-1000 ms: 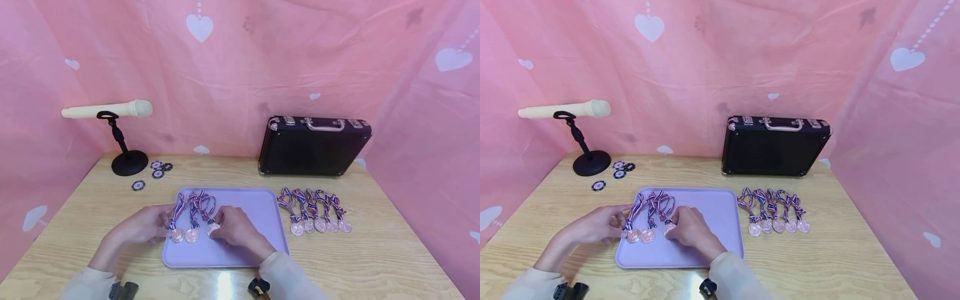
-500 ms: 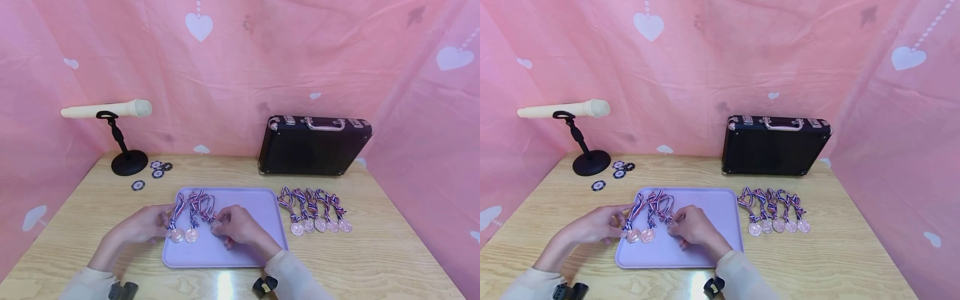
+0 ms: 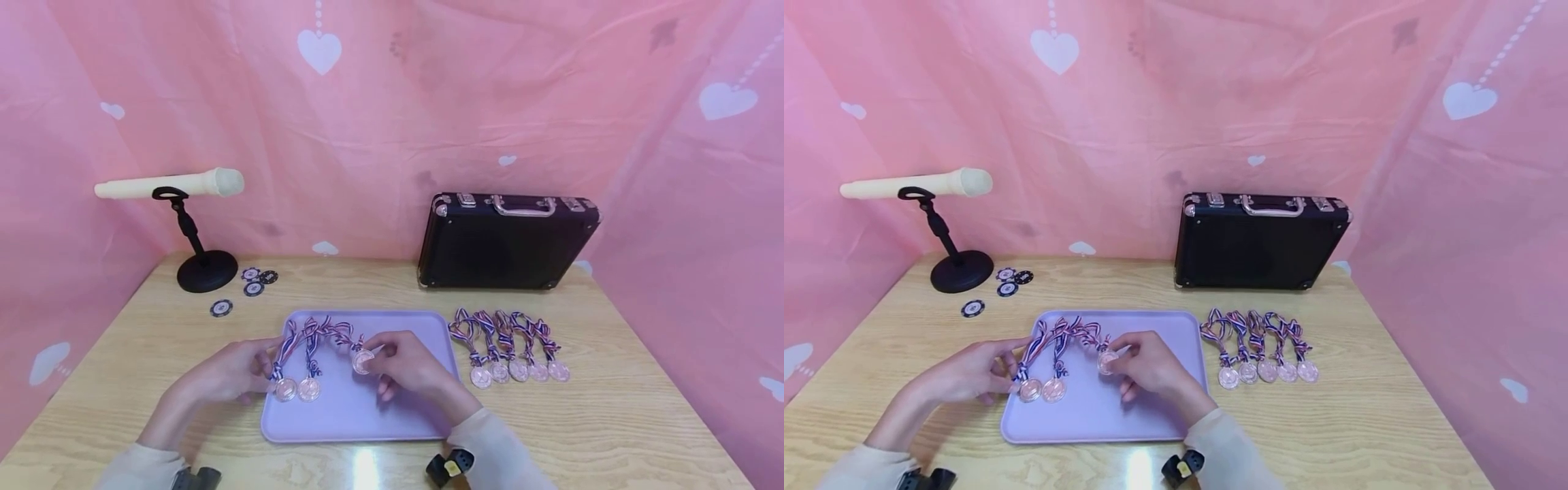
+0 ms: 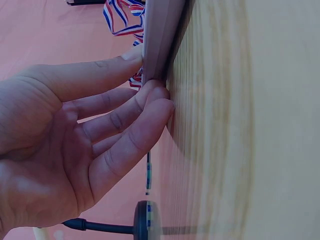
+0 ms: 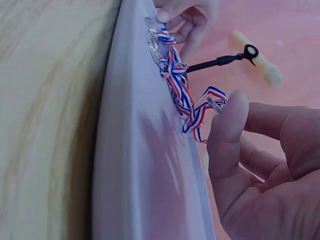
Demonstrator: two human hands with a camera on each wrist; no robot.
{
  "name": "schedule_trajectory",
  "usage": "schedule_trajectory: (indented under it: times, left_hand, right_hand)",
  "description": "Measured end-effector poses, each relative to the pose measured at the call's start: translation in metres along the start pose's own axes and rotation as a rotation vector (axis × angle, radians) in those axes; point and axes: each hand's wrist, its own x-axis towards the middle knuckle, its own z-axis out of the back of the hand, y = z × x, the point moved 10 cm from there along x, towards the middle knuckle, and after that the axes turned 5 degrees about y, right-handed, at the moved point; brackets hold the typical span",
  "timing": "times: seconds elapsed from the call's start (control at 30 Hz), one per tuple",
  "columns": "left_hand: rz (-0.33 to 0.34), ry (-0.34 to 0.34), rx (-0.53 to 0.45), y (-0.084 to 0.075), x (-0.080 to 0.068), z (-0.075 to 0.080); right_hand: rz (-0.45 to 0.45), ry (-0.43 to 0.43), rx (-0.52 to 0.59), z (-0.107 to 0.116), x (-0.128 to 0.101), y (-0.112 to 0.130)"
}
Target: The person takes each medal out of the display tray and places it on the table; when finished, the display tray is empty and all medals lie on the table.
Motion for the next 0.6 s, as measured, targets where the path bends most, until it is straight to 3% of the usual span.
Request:
schedule_trajectory:
  times: [0.6]
  left_hand:
    - [-0.017,-0.007,-0.015,0.000,0.000,0.000]
  right_hand:
    - [-0.009,-0.134,0.099,0.075,-0.025,-0.014]
